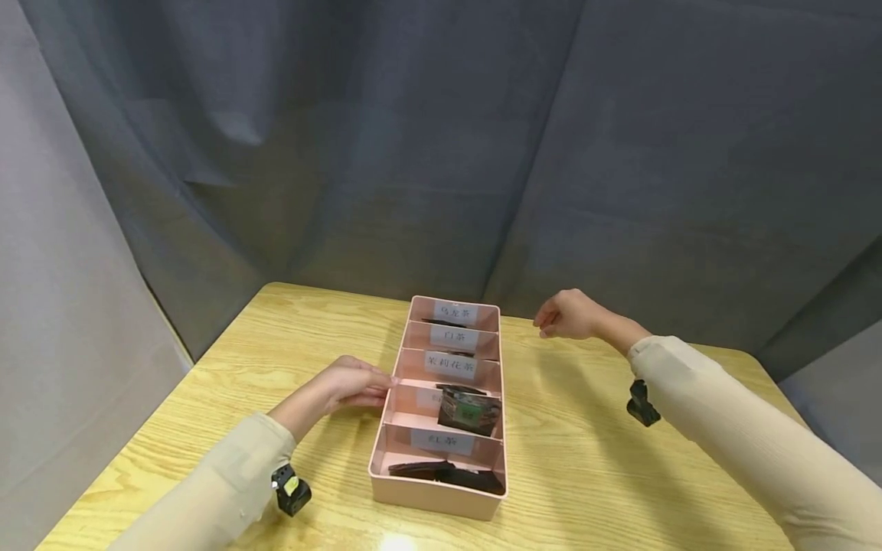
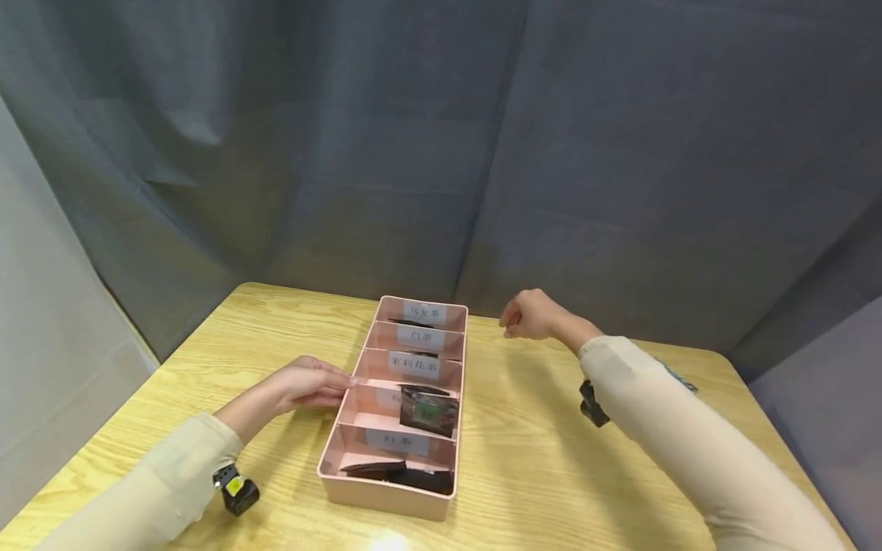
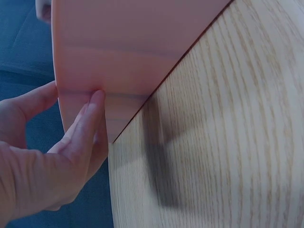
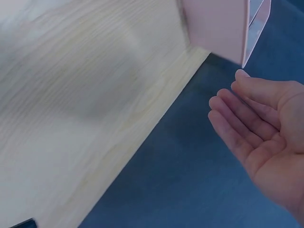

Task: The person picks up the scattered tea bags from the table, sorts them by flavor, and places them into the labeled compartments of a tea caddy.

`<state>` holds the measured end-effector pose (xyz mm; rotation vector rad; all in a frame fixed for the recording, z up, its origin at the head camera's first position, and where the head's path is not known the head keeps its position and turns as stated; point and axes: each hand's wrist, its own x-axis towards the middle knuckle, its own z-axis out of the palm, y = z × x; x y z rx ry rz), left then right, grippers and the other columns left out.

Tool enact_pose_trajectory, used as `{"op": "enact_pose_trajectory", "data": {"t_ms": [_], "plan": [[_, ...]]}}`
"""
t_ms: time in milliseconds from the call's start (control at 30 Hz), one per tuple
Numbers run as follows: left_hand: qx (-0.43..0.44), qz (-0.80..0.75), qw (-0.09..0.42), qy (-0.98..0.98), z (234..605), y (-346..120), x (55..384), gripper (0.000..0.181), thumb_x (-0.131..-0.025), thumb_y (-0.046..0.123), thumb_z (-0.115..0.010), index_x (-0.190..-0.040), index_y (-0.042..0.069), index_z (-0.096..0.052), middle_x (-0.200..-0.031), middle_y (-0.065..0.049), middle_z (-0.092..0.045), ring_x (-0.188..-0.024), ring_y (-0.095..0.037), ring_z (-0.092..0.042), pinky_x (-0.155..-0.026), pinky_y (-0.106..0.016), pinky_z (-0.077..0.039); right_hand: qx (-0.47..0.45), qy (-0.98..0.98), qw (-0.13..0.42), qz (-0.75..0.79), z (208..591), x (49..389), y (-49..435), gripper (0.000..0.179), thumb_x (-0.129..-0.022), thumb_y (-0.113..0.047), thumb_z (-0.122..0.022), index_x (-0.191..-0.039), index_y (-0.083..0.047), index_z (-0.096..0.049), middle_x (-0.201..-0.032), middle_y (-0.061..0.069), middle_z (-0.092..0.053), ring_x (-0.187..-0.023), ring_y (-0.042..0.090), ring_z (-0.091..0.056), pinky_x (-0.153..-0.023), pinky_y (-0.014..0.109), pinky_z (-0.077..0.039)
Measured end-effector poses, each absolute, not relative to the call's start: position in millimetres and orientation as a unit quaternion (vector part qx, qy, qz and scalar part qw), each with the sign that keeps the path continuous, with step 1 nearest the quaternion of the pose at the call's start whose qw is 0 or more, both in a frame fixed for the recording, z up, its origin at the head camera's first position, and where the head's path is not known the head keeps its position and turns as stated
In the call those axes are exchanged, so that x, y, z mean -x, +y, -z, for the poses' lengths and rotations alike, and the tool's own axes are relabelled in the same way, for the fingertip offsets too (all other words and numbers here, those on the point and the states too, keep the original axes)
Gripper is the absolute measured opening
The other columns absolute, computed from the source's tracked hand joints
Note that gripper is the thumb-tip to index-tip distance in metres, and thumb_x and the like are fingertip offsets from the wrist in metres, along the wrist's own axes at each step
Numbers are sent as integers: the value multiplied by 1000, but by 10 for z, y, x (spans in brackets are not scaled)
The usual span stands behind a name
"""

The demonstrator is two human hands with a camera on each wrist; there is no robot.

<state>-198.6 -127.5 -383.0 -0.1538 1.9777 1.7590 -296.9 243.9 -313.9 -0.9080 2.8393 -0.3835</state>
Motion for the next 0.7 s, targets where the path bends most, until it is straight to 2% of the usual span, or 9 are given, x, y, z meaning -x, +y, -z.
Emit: {"op": "enact_pose_trajectory", "data": {"t_ms": [533,700], "plan": [[49,-645,246,722,3836,-1276,1978,32,-89,6,-64,-112,-15,-59,-90,-9,-75,-83,-13,-70,-83,-30,-62,270,954,68,109,3327,2703,3187,14,-84,-13,-72,-92,-3,-74,-84,7,-75,-75,18,-69,-66,31,-60],[53,-646,246,721,3827,-1278,1971,30,-89,5,-64,-112,-15,-60,-94,-14,-75,-84,-14,-71,-83,-31,-62,256,960,65,93,3380,2626,3411,17,-83,-16,-72,-93,-2,-73,-84,7,-74,-74,19,-68,-65,32,-60]]}}
